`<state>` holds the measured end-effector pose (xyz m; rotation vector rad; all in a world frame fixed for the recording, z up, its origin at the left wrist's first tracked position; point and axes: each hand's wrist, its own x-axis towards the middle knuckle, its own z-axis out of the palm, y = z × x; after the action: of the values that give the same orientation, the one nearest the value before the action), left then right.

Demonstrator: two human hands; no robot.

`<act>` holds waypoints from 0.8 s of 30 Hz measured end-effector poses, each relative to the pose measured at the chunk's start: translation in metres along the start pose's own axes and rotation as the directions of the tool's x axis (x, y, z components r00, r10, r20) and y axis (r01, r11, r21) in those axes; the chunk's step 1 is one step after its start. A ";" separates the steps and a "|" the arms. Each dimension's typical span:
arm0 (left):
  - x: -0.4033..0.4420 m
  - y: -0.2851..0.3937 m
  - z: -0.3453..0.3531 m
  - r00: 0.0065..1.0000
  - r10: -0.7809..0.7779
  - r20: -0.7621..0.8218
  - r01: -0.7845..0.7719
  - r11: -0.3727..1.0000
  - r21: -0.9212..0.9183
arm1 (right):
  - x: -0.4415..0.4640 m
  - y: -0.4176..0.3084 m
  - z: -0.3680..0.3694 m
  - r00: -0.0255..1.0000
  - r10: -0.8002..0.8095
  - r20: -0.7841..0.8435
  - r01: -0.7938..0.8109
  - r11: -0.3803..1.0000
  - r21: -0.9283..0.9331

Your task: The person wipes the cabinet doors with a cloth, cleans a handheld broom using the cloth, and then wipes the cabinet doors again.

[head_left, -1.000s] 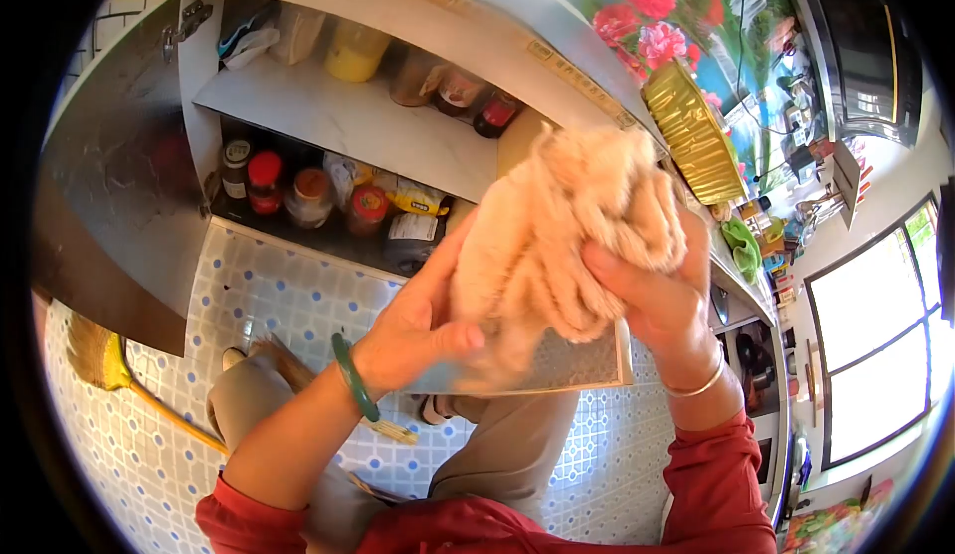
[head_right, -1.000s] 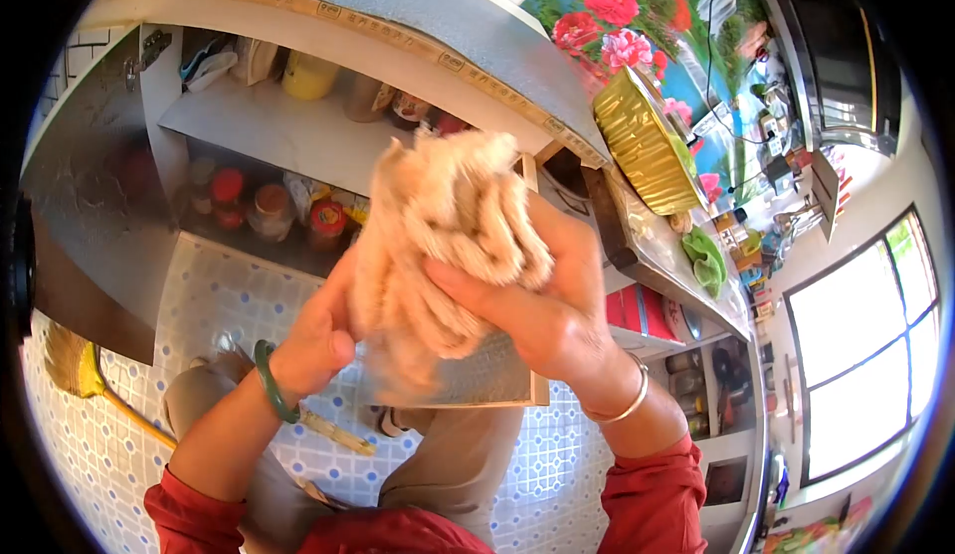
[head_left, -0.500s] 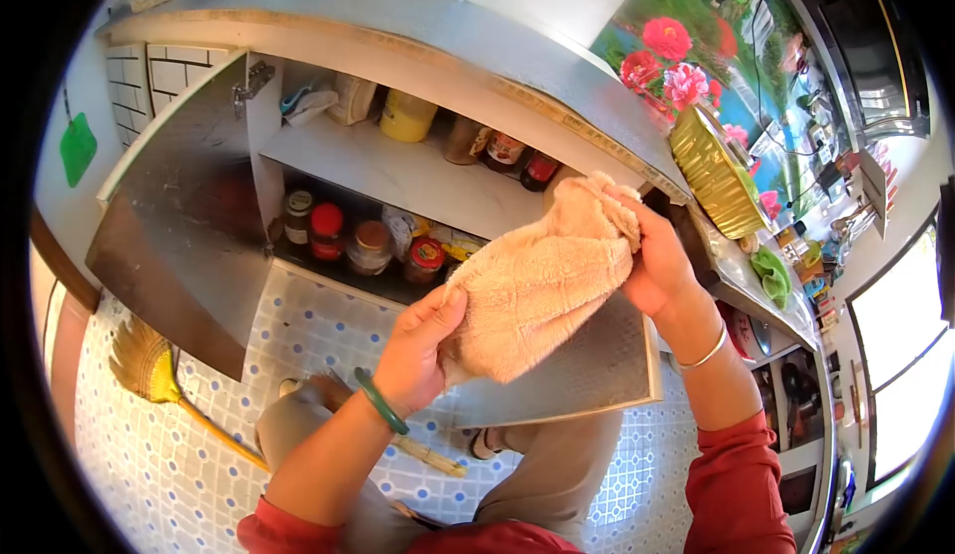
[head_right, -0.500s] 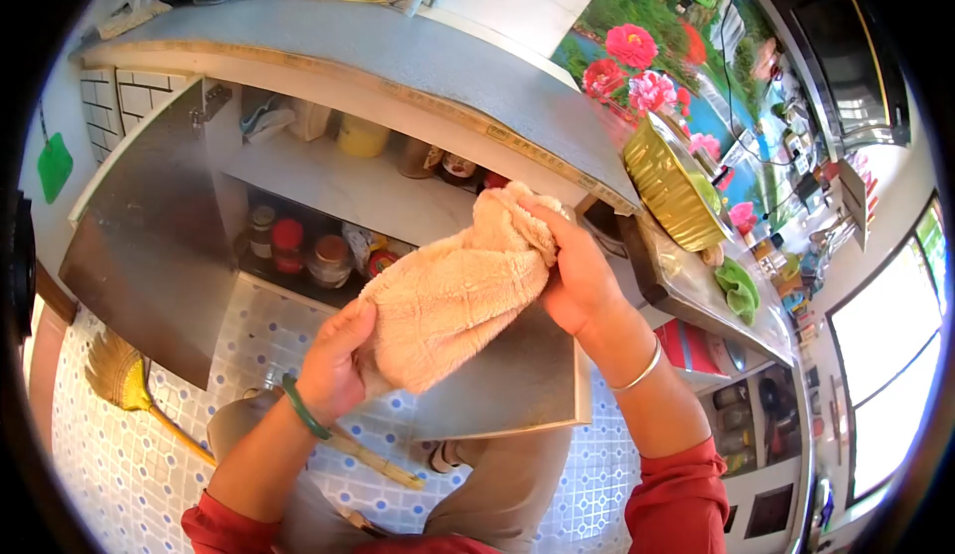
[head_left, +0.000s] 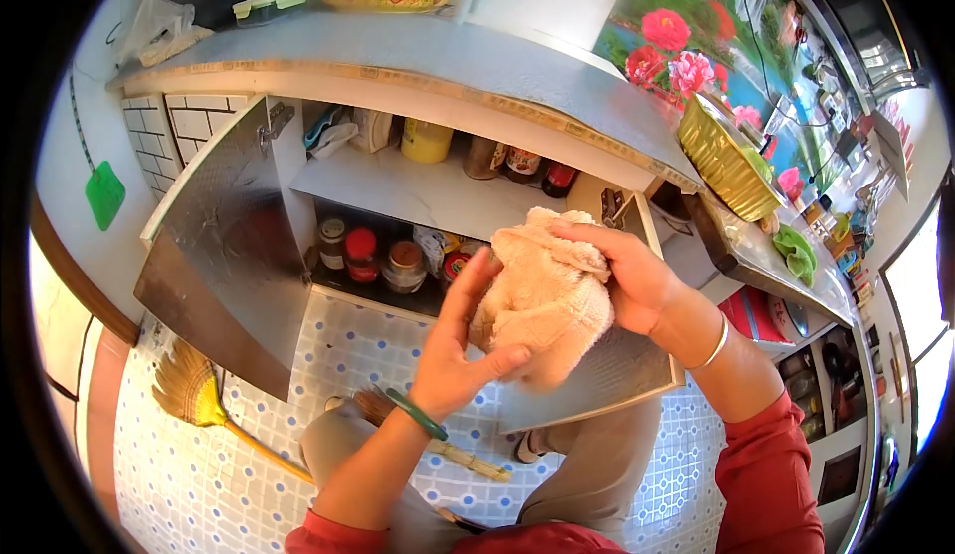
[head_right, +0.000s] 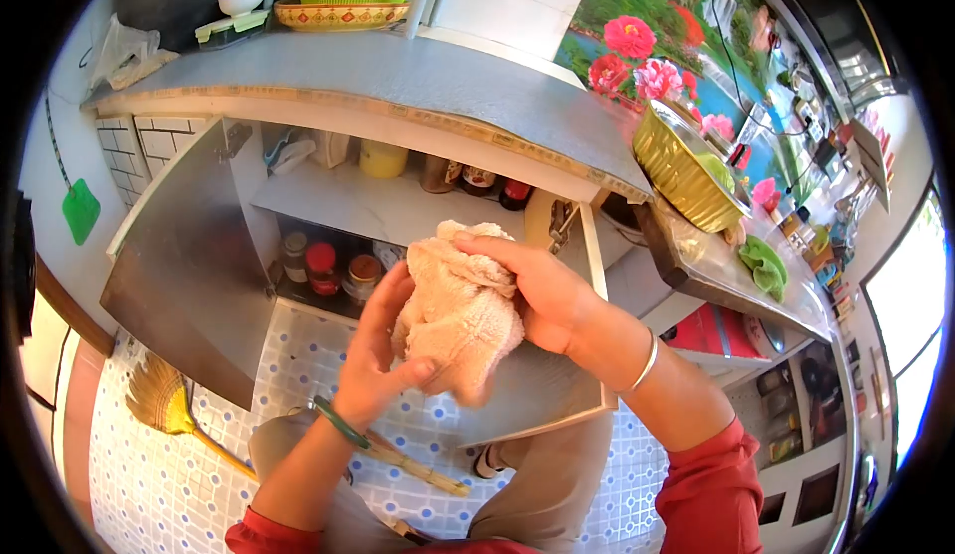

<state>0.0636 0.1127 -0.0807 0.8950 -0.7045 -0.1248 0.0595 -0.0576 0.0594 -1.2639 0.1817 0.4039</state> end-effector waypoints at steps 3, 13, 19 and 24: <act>-0.005 0.001 0.008 0.990 -0.138 -0.036 0.137 0.990 -0.042 | 0.013 0.004 -0.007 0.998 -0.037 -0.045 0.033 0.995 -0.091; -0.005 -0.012 -0.005 0.640 -0.768 -0.031 0.524 0.466 -0.713 | -0.017 -0.007 -0.043 0.943 -0.321 -0.081 0.090 0.483 -0.871; -0.008 -0.029 0.010 0.609 -0.777 -0.158 0.601 0.582 -0.547 | -0.029 -0.012 -0.082 0.751 -0.658 -0.059 0.372 0.495 -0.785; -0.010 -0.030 0.027 0.993 -0.029 -0.111 0.106 0.601 0.792 | -0.030 0.010 -0.094 0.771 -0.635 -0.035 0.448 0.581 -0.680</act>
<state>0.0449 0.0790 -0.0970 1.7985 -0.6365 0.1928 0.0357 -0.1501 0.0327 -1.9798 -0.1456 -0.3096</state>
